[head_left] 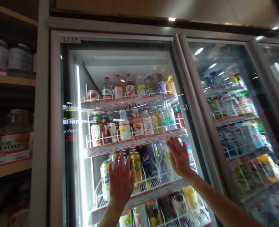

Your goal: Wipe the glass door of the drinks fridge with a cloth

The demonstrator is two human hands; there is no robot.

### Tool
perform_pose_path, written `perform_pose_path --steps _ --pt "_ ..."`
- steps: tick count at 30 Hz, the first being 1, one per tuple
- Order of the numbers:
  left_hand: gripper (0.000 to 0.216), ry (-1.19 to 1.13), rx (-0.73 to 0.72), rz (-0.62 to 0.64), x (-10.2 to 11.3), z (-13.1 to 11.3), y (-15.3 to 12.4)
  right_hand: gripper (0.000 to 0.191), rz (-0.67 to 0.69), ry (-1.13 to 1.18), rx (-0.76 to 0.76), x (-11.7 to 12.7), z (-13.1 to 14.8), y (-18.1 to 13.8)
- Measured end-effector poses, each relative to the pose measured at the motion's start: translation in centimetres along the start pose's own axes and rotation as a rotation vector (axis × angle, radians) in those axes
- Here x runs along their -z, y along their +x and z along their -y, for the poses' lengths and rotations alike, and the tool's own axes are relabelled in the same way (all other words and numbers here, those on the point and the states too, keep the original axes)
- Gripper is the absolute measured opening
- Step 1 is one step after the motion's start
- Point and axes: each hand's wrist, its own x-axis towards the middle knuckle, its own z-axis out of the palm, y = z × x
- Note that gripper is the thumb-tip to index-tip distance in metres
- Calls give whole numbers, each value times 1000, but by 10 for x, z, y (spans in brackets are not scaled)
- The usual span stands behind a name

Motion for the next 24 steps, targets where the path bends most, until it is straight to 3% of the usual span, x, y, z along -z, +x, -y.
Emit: perform_pose_path --steps 2,3,4,7,8,9,12,13,14,17,18,20,23,24 --pt "66 5 -4 -1 0 1 0 64 -123 -51 -204 -1 -4 8" --pt "66 6 -6 -2 0 1 0 64 -140 -53 -228 -2 -3 10" --pt "66 5 -7 -2 0 1 0 65 -111 -35 -179 -2 1 10" --pt "66 -4 -11 -4 1 2 0 65 108 61 163 0 14 4" --pt "65 -7 -11 2 1 2 0 65 137 70 197 0 16 5" --pt "65 -9 -11 4 1 2 1 64 117 60 151 -1 17 7" --pt "65 -7 -15 3 2 2 1 62 -46 -8 -183 -5 21 17" --pt "66 -6 -14 -2 2 2 1 62 -66 -12 -207 -6 25 18" --pt "66 -5 -14 -5 2 2 2 62 -45 2 -138 -6 30 17" --pt "64 -18 -10 -5 1 1 2 63 124 90 319 -4 39 7" --pt "63 -20 -9 -3 1 1 2 63 151 104 389 -3 37 7" --pt "62 -16 -8 -1 1 0 2 64 95 81 258 -3 27 12" --pt "62 4 -15 -6 1 1 1 64 -105 0 -162 -6 14 23" --pt "63 8 -19 -5 1 1 1 64 -111 -1 -182 -6 14 22"
